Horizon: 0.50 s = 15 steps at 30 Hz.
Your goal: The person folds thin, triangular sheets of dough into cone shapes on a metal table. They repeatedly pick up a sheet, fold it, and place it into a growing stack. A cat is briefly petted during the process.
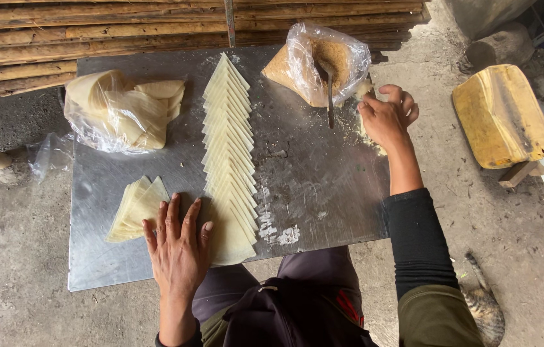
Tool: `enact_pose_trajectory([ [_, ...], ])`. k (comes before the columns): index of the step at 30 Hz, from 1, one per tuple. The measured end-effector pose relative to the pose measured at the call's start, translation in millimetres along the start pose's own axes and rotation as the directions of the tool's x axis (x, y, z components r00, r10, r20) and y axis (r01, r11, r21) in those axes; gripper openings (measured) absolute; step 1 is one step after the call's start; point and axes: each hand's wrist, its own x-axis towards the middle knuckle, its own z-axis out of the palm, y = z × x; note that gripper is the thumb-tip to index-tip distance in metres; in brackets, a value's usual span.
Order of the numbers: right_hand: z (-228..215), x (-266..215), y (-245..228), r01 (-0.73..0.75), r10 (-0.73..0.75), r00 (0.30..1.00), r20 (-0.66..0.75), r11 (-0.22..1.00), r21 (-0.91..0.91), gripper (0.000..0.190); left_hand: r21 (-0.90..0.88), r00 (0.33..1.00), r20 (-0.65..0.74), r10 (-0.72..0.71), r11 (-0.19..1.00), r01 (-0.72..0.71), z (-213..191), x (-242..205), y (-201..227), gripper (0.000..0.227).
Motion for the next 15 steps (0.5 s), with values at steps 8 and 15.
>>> enact_pose_trajectory([
  [8,-8,-20,-10,0.062,-0.055,0.964,-0.262,0.998,0.019,0.021,-0.007,1.0,-0.005,0.003,1.0,-0.003,1,0,-2,0.051],
  [15,12,-3,-5,0.199,-0.253,0.885,-0.39,0.964,-0.175,0.044,-0.008,1.0,-0.014,0.015,1.0,-0.016,1,-1,-2,0.051],
])
